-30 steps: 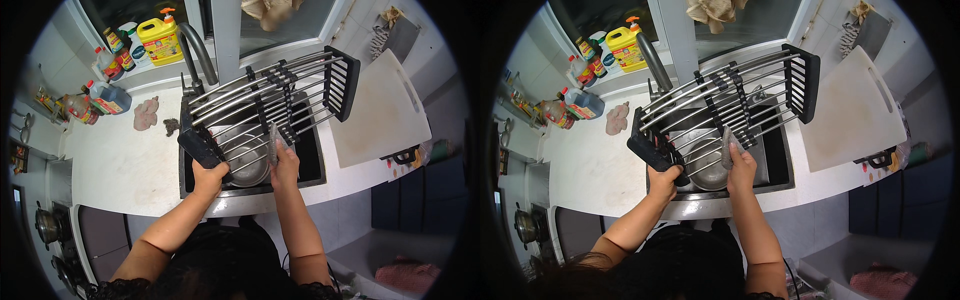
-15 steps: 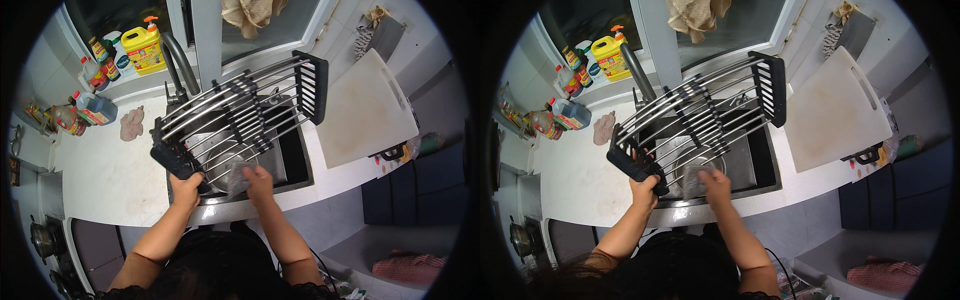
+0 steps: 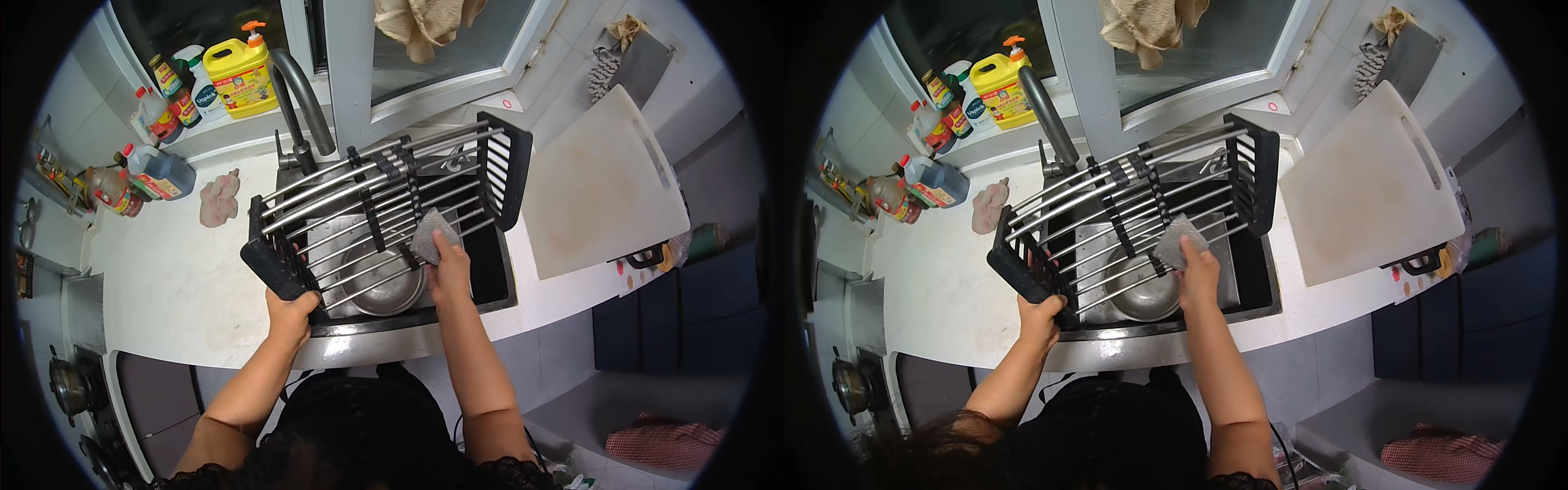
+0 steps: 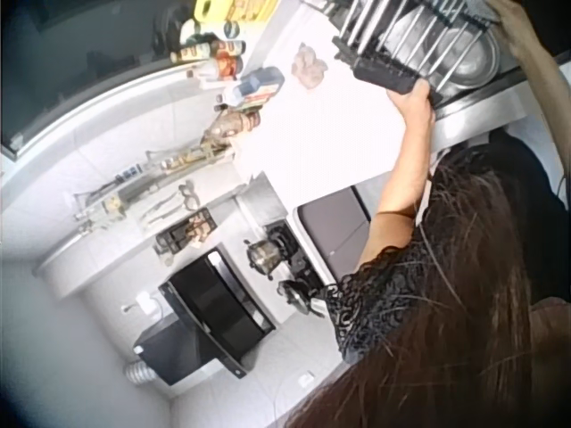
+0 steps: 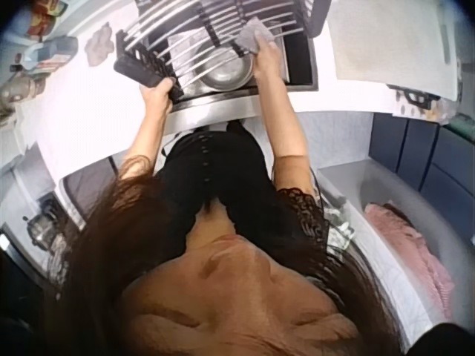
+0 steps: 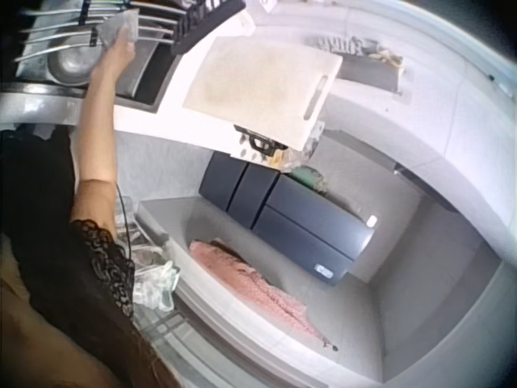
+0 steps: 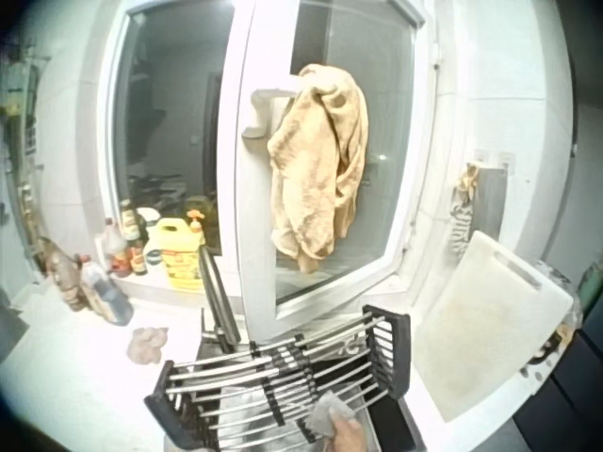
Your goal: The person scrubs a metal dish rack with a sponge under running water in a kitchen sink. They rotate the rack to clean various sides and crevices thoroughly.
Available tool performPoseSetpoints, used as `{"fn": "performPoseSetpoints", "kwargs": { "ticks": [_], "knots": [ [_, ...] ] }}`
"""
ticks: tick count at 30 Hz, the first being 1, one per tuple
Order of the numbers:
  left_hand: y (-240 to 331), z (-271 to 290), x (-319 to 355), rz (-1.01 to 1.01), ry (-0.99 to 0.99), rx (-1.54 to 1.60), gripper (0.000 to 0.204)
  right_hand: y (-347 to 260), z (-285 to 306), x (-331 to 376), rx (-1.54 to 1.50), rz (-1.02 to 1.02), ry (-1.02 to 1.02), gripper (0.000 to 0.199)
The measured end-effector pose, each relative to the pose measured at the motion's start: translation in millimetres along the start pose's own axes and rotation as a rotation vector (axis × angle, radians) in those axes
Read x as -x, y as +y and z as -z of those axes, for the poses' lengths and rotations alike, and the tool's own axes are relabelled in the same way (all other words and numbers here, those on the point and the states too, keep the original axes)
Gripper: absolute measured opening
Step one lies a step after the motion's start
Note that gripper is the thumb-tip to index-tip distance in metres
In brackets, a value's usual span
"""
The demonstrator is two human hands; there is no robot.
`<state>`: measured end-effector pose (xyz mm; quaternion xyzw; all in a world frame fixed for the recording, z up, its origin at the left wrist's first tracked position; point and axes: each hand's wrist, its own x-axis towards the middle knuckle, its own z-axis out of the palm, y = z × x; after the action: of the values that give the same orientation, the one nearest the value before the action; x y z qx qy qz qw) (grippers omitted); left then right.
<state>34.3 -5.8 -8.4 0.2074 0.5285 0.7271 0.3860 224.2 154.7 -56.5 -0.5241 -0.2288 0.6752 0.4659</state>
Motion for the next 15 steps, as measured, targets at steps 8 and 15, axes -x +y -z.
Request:
{"fn": "performPoseSetpoints", "kwargs": {
  "ticks": [8, 15],
  "knots": [
    [1.5, 9.3, 10.0, 0.1, 0.078, 0.018, 0.078, 18.8, 11.1, -24.9, 0.234, 0.184, 0.086, 0.038],
    [2.3, 19.3, 7.1, 0.146, 0.101, -0.038, 0.07, 44.1, 13.8, -14.5, 0.161, 0.016, -0.014, 0.042]
  ]
}}
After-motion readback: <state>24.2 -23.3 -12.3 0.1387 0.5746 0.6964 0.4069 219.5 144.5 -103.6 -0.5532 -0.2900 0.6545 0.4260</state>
